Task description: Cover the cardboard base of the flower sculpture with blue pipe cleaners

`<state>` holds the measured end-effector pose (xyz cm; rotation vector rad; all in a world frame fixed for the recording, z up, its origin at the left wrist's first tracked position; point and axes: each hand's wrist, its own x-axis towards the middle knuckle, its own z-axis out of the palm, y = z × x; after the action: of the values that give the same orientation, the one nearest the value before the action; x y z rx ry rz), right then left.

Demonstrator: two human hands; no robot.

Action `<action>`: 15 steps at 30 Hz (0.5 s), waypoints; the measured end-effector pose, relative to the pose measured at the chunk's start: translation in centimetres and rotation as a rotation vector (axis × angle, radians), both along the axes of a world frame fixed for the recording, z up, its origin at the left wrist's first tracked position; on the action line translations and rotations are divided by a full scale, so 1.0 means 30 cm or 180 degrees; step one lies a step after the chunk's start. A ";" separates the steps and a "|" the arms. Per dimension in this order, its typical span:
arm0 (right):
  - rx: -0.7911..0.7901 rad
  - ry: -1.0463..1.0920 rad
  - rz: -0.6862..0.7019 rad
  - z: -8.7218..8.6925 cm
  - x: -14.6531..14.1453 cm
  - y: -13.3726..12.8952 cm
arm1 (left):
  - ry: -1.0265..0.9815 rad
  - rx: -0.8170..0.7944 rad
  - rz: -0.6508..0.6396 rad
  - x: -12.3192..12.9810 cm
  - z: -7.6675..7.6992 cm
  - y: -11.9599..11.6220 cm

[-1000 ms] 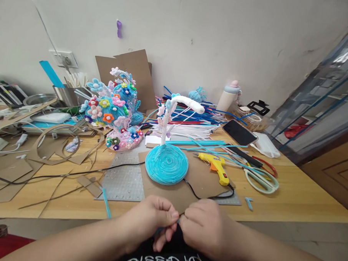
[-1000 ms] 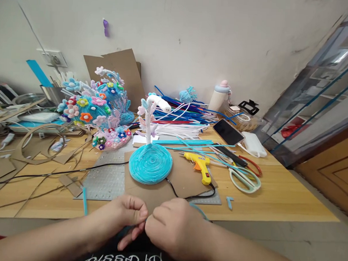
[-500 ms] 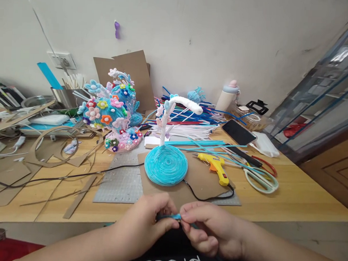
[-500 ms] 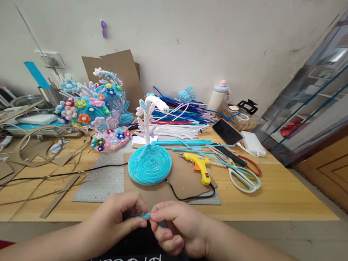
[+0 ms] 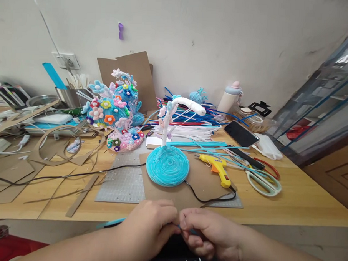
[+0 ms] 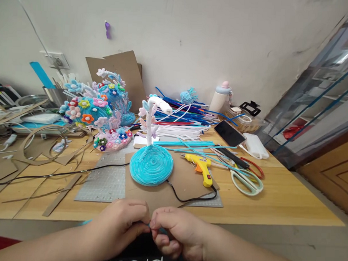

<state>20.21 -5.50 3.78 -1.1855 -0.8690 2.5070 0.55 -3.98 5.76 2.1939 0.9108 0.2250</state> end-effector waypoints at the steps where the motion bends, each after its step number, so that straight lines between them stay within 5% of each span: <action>1: 0.0043 -0.0060 0.0001 -0.004 -0.003 -0.002 | -0.0014 -0.0057 0.0051 0.002 -0.001 0.001; 8: 0.0889 -0.0512 0.0321 0.007 -0.005 -0.011 | -0.0160 -0.0680 0.0244 0.005 0.005 0.004; 15: 0.3425 -0.1063 0.0757 0.095 0.038 -0.033 | -0.0390 -0.2676 0.0602 0.040 -0.002 0.034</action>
<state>21.34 -6.50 6.62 -1.0902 -2.1384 1.4751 1.74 -2.96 5.71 1.3101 0.9235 0.0437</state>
